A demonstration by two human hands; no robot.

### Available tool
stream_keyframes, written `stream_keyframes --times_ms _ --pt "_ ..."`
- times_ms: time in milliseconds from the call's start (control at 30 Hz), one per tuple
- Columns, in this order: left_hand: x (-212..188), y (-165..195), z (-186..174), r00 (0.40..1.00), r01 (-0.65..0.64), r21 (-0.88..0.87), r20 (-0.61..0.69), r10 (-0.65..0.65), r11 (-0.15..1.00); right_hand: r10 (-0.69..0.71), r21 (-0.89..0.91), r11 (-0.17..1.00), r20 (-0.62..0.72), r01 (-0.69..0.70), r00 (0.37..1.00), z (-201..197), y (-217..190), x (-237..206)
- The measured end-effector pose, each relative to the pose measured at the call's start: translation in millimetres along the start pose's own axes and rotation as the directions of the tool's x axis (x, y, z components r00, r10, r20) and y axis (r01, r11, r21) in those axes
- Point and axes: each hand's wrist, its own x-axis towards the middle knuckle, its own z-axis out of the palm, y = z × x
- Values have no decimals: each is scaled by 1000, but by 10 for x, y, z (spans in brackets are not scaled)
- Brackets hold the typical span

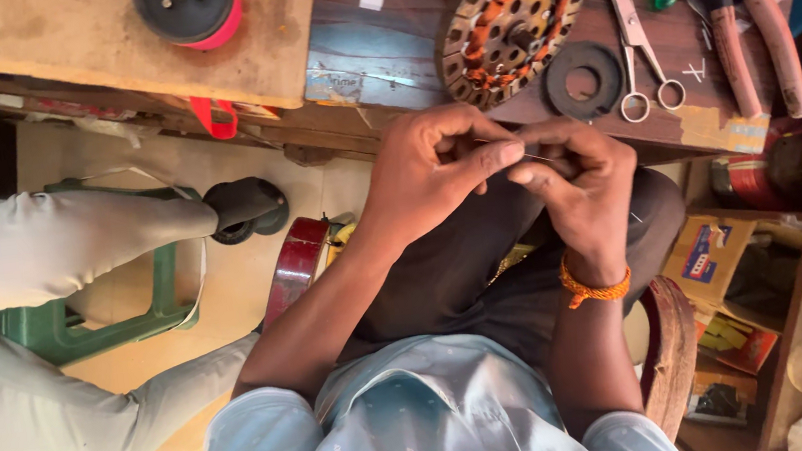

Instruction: The person works on an electric motor stator at a workbench. They use a screwdriver to work between the copper windings, handle and thread winding wire, reposition the stator on the bench, and fit a black ring piece onto it while manipulating the windings by hand.

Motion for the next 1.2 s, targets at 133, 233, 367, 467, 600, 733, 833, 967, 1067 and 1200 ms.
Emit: stream_keyframes --times_ms 133,233,367,467,600,733,833,967,1067,1200 --pt "83 -82 2 999 28 -105 49 -23 994 -45 -25 999 -48 44 998 -22 -18 -35" --pt "131 -107 -19 997 51 -183 67 -39 982 -35 34 999 -135 40 990 -3 -60 -46" --pt "152 -127 -50 994 100 -239 75 -84 966 -45 158 985 -179 74 983 18 -111 -58" --pt "135 -143 -42 994 90 -301 81 -69 949 -9 224 974 -157 45 988 -1 -119 -73" --pt "110 -111 -22 955 -208 -5 -216 202 978 -13 505 861 -115 70 993 -79 -93 -112" --pt "223 -21 -44 800 -328 453 -334 498 829 -4 764 644 -39 33 999 -133 -50 -206" --pt "397 4 -22 797 -376 481 -268 541 792 3 888 459 26 -24 1000 -112 -41 -284" --pt "538 -62 -23 859 -332 307 -292 420 892 13 785 614 -113 81 994 -104 -117 -267" --pt "542 -138 -59 879 -305 278 -287 382 911 -191 483 808 -327 338 925 -74 -170 -58" --pt "533 -186 -85 844 -351 350 -285 455 869 -359 184 871 -395 456 846 15 -224 340"
